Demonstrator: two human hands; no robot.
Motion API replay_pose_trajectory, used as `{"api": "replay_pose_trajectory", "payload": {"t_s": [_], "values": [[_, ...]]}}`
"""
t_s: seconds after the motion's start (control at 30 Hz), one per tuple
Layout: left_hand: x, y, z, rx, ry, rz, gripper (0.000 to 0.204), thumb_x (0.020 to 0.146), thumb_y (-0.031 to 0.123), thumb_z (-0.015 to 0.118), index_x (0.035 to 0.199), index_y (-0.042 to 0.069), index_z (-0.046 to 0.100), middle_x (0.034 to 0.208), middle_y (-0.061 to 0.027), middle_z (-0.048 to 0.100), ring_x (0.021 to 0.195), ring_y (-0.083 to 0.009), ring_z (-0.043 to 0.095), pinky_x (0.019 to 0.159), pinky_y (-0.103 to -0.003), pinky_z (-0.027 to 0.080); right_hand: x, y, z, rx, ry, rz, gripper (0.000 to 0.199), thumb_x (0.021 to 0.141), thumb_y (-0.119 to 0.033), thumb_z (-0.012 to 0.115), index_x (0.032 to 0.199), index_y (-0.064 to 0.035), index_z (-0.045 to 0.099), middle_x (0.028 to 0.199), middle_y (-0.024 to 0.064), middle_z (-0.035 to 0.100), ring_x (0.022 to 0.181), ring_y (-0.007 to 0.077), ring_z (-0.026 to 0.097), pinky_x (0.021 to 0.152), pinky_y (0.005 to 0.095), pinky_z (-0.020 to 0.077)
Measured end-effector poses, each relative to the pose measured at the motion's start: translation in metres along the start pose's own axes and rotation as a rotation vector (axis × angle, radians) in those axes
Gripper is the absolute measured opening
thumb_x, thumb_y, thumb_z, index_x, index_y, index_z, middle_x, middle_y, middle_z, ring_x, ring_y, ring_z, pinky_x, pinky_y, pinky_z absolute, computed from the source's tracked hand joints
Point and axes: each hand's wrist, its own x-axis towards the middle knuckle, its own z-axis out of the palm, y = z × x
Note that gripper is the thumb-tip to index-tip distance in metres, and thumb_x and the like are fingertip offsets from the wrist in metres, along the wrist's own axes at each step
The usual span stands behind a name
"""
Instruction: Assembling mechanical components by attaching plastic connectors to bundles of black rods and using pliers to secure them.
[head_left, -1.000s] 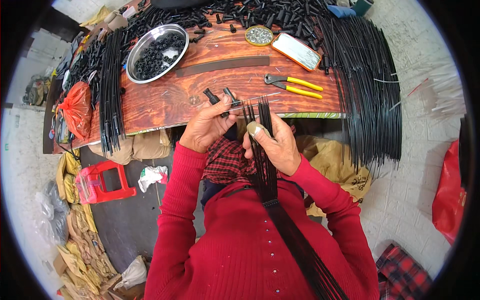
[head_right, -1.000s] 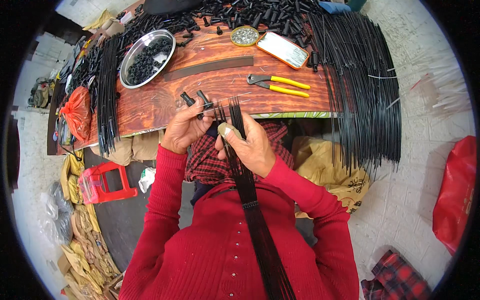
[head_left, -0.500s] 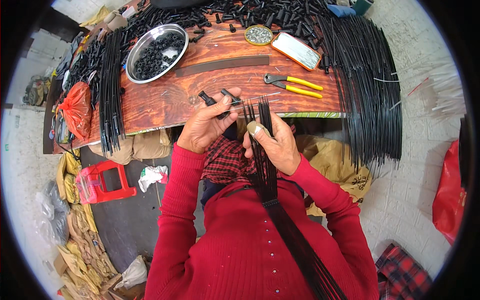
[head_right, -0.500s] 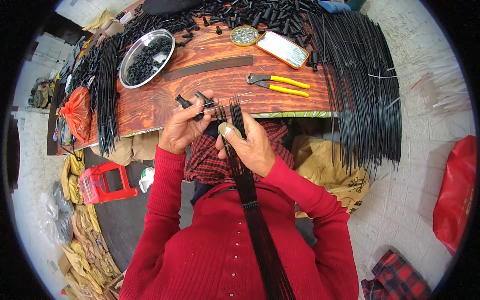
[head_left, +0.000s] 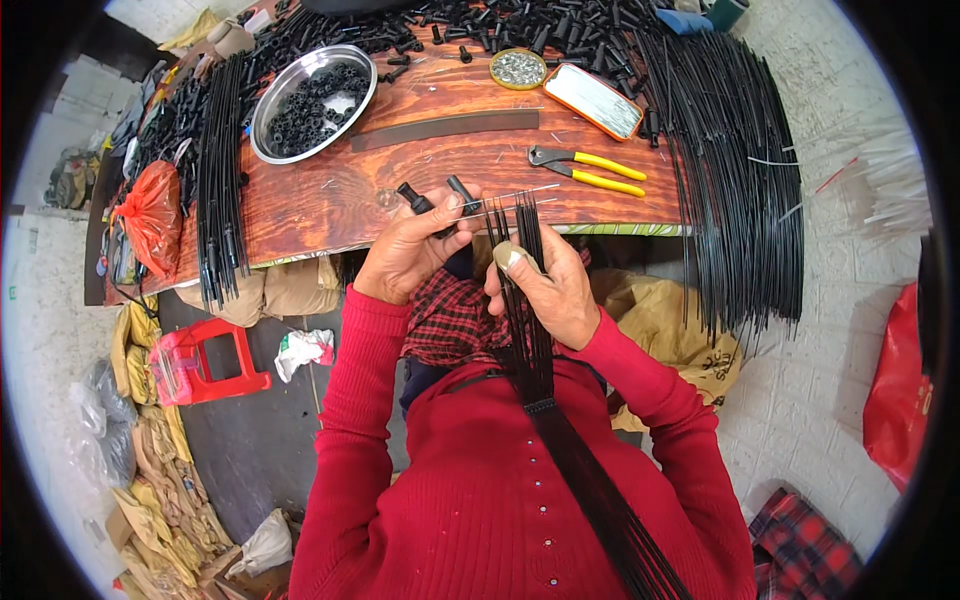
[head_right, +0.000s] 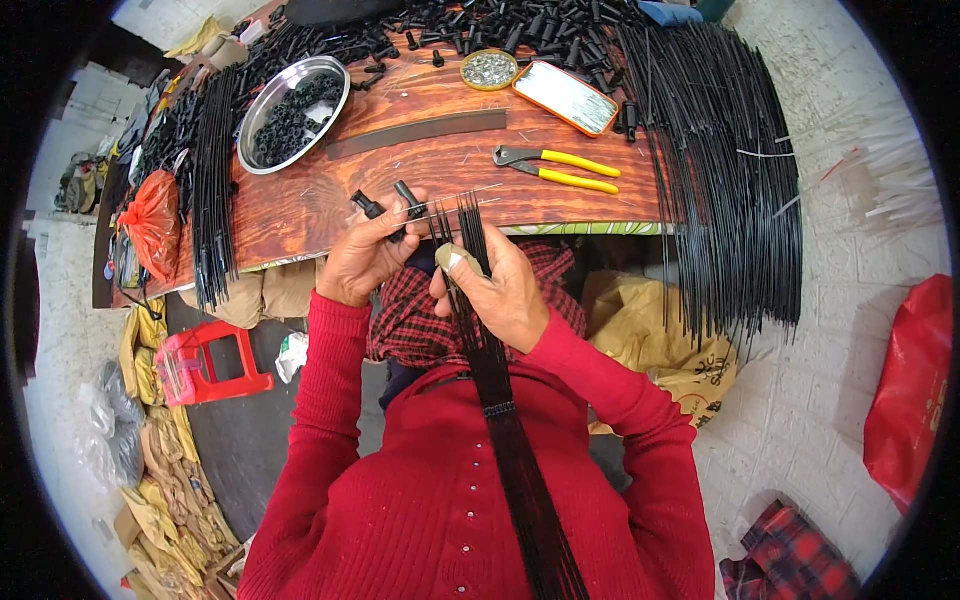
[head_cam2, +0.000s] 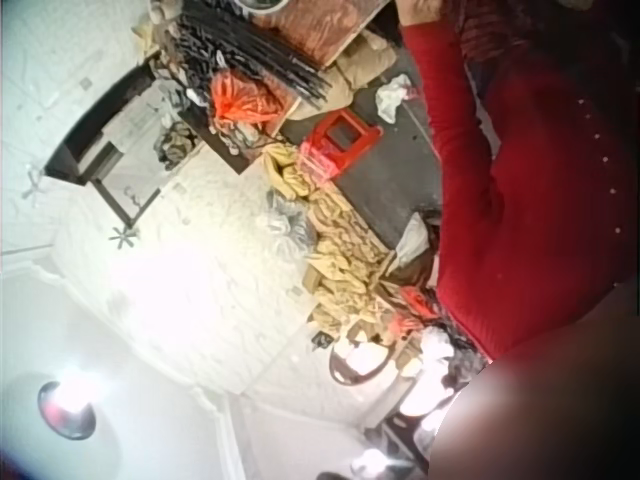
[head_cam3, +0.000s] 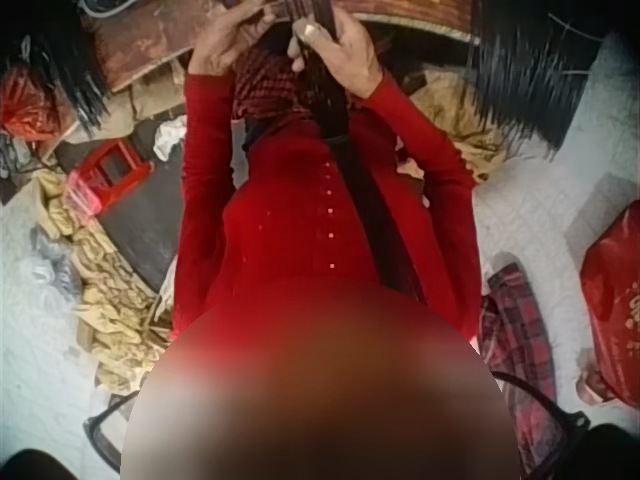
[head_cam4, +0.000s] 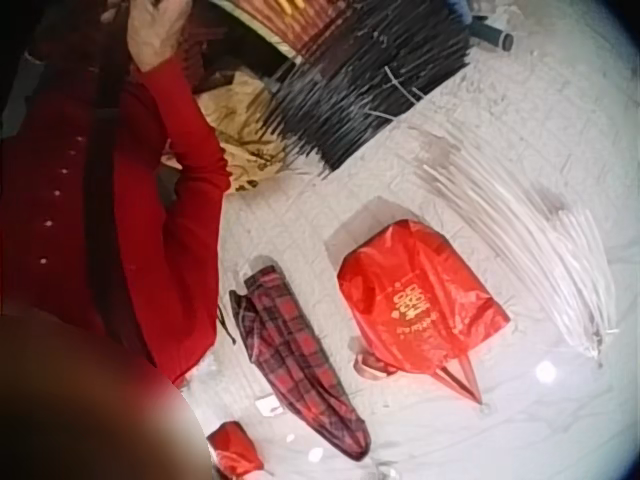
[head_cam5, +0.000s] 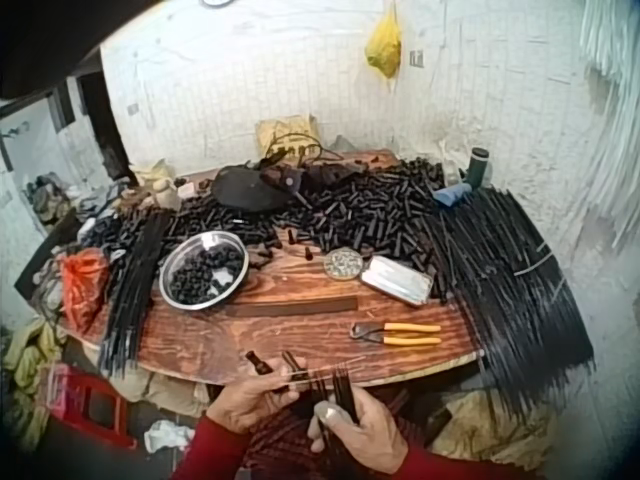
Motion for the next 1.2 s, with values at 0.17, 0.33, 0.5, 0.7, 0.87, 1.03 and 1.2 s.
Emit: {"api": "replay_pose_trajectory", "payload": {"t_s": [0.17, 0.33, 0.5, 0.7, 0.87, 1.03, 1.2], "values": [[0.001, -0.003, -0.001, 0.004, 0.045, 0.000, 0.024, 0.092, 0.013, 0.068, 0.112, 0.000, 0.061, 0.092, -0.0028, 0.063, 0.081, -0.0098, 0.064, 0.071, -0.021, 0.059, 0.000, 0.000, 0.001, 0.012, 0.009, 0.020, 0.022, 0.102, -0.022, 0.052, 0.108, -0.0004, 0.049, 0.081, 0.0098, 0.063, 0.064, 0.0141, 0.063, 0.060, 0.0252, 0.0525], [0.001, -0.004, 0.000, 0.004, 0.042, -0.009, 0.014, 0.093, 0.012, 0.067, 0.102, 0.004, 0.061, 0.091, -0.0034, 0.063, 0.081, -0.0109, 0.065, 0.070, -0.022, 0.060, 0.001, 0.002, 0.001, 0.026, -0.018, 0.026, 0.026, 0.102, -0.022, 0.052, 0.115, 0.0003, 0.049, 0.082, 0.0100, 0.063, 0.065, 0.0143, 0.063, 0.060, 0.0252, 0.0525], [0.002, -0.003, 0.003, 0.035, 0.028, -0.040, 0.013, 0.093, 0.012, 0.067, 0.102, 0.004, 0.062, 0.088, -0.0031, 0.064, 0.080, -0.0113, 0.066, 0.070, -0.022, 0.060, 0.000, 0.003, 0.000, 0.017, -0.009, 0.040, 0.029, 0.103, -0.022, 0.051, 0.120, 0.0009, 0.048, 0.082, 0.0095, 0.062, 0.065, 0.0145, 0.063, 0.060, 0.0254, 0.0525], [0.000, -0.003, 0.000, -0.049, 0.009, -0.043, 0.023, 0.092, 0.001, 0.062, 0.114, 0.001, 0.056, 0.098, -0.0078, 0.066, 0.081, -0.0163, 0.070, 0.071, -0.025, 0.064, 0.000, 0.004, 0.000, 0.014, -0.011, 0.044, 0.028, 0.103, -0.022, 0.051, 0.118, 0.0007, 0.048, 0.082, 0.0096, 0.062, 0.065, 0.0145, 0.063, 0.061, 0.0253, 0.0529], [-0.001, -0.003, 0.001, 0.042, 0.038, -0.007, 0.018, 0.094, 0.005, 0.062, 0.110, 0.001, 0.056, 0.092, -0.0058, 0.063, 0.076, -0.0128, 0.065, 0.065, -0.022, 0.059, 0.001, 0.002, 0.000, 0.030, -0.030, 0.031, 0.027, 0.102, -0.022, 0.051, 0.118, 0.0007, 0.048, 0.082, 0.0091, 0.062, 0.064, 0.0138, 0.063, 0.060, 0.0249, 0.0525], [-0.008, -0.002, 0.015, 0.088, 0.009, 0.052, 0.023, 0.093, 0.012, 0.067, 0.111, -0.001, 0.062, 0.081, -0.0022, 0.062, 0.071, -0.0088, 0.061, 0.062, -0.019, 0.053, 0.001, 0.001, 0.005, 0.040, -0.012, 0.000, 0.027, 0.102, -0.020, 0.053, 0.117, 0.0010, 0.048, 0.081, 0.0084, 0.061, 0.062, 0.0131, 0.061, 0.058, 0.0244, 0.0519], [-0.016, -0.003, 0.013, 0.113, 0.012, 0.081, 0.040, 0.093, 0.017, 0.067, 0.124, -0.007, 0.057, 0.085, -0.0043, 0.061, 0.071, -0.0088, 0.058, 0.063, -0.020, 0.052, 0.004, 0.009, 0.003, 0.063, -0.047, -0.019, 0.028, 0.101, -0.021, 0.055, 0.117, 0.0012, 0.048, 0.081, 0.0084, 0.061, 0.062, 0.0133, 0.061, 0.058, 0.0246, 0.0515]]}}
